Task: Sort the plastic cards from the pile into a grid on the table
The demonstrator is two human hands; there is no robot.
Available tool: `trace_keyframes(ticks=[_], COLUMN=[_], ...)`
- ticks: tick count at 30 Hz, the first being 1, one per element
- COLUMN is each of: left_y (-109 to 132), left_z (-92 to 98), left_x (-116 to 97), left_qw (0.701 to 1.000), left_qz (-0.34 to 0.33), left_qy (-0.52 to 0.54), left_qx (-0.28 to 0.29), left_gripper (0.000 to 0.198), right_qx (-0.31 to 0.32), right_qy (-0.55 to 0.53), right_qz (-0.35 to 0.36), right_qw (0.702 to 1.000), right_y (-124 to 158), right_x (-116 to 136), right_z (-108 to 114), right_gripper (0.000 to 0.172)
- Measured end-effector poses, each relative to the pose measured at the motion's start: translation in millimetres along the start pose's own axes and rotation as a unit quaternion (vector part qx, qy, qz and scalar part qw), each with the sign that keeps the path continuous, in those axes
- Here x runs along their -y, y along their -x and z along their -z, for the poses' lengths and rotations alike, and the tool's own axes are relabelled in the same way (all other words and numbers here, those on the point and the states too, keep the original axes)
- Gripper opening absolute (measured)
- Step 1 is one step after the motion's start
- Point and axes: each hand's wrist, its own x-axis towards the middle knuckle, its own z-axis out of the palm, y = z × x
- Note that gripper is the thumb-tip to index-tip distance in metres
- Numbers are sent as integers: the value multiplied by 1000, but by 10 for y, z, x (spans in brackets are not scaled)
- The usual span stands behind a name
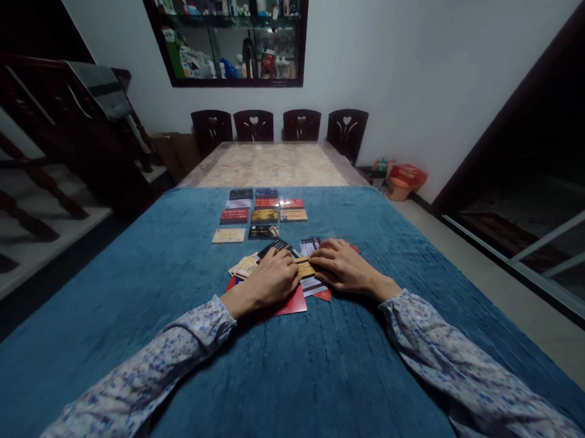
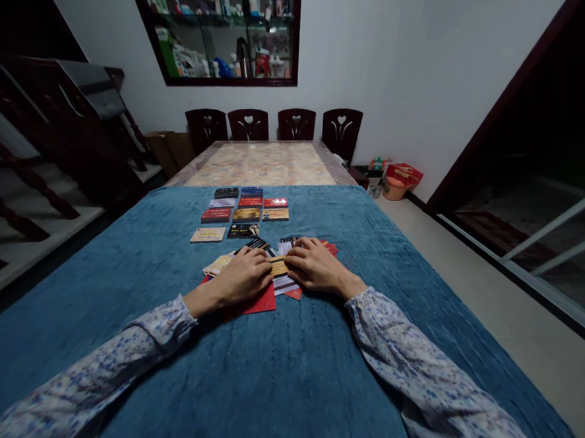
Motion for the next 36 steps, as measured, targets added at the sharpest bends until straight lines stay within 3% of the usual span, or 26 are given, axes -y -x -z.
trace_keyframes(ticks=[15,25,36], left_y=[-18,-24,-7], left_z=[174,7,-89], left_x=[120,340,382], left_qw=[1000,992,984], left_qz=[-1,27,26], left_qy=[16,91,135], left_qx=[-17,-80,-111], left_gripper=[24,37,32], right_qx=[-103,-92,-70], right_qy=[-16,-117,-94], right_qz=[-41,-118,-111], right_qw=[994,982,987], right_y=[-8,-47,-90], right_x=[-131,-129,-138], right_z=[-175,-187,-272], right_gripper=[27,18,21])
